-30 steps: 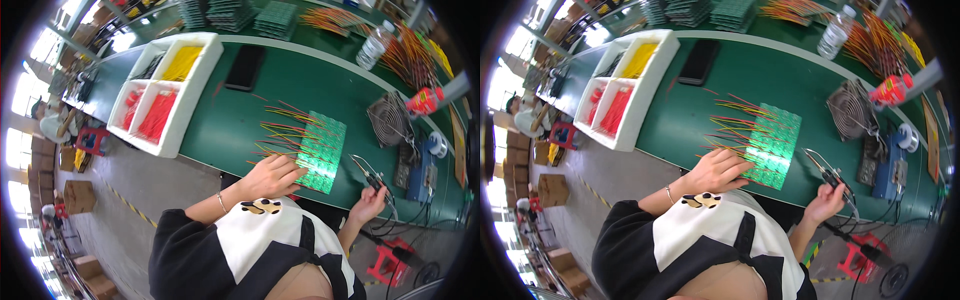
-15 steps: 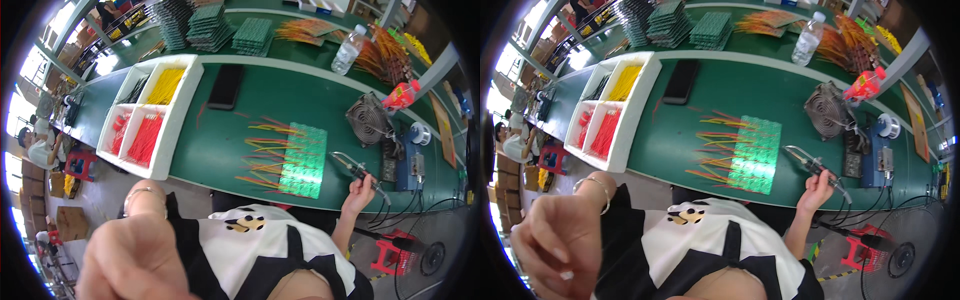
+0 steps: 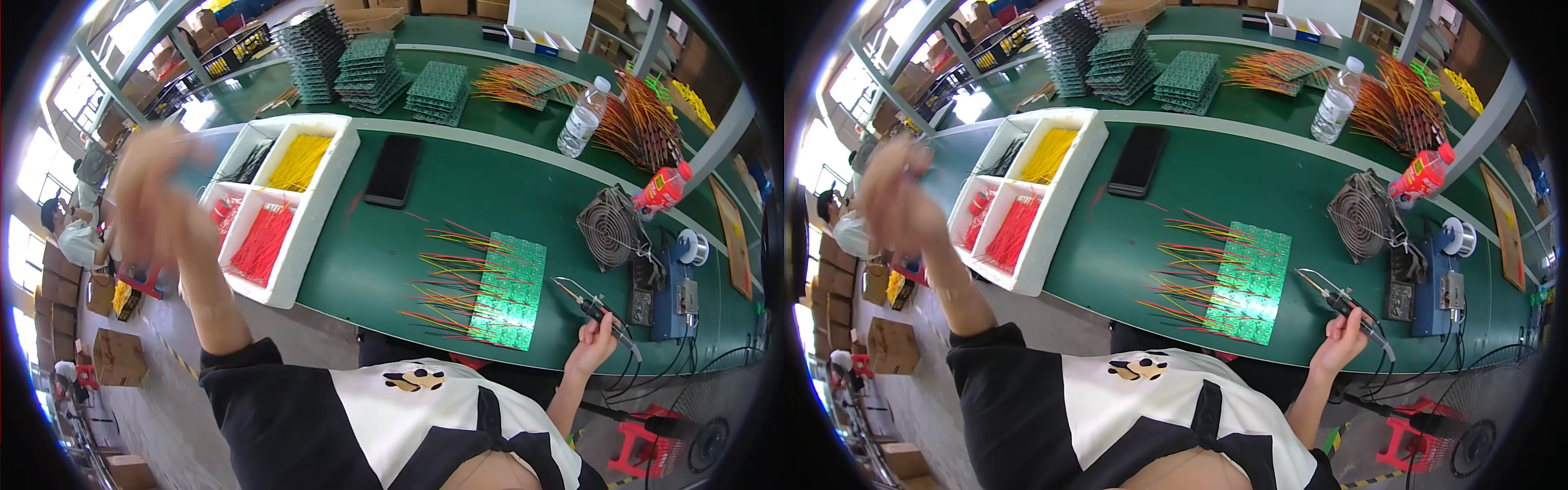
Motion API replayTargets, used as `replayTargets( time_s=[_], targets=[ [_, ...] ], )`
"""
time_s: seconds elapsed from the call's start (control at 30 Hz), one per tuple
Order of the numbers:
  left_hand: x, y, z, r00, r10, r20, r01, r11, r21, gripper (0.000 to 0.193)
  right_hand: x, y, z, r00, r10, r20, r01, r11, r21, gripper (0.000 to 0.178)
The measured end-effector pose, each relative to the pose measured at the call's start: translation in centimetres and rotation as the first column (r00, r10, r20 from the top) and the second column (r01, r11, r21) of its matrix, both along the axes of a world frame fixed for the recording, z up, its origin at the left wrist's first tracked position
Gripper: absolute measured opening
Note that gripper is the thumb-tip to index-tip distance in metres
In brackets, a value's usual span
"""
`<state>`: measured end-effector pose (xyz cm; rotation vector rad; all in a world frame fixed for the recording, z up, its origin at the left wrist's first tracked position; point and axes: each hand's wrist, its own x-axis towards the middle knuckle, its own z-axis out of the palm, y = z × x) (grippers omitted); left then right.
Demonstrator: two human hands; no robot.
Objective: The person takes red, black, and yellow wires from a container and solders them onto a circuit board using a soldering iron.
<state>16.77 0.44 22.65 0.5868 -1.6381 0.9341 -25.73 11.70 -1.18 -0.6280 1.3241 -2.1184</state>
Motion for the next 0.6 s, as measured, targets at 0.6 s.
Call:
replayTargets(
  time_s=[0.6],
  targets=[
    [23.8, -20.7, -19.3, 0.793, 0.576, -0.197, 0.135, 0.149, 0.98, 0.016, 0.6, -0.3, 0.2, 0.998, -0.05, -0.042, 0.051, 0.999, 0.02, 0.019]
  ],
)
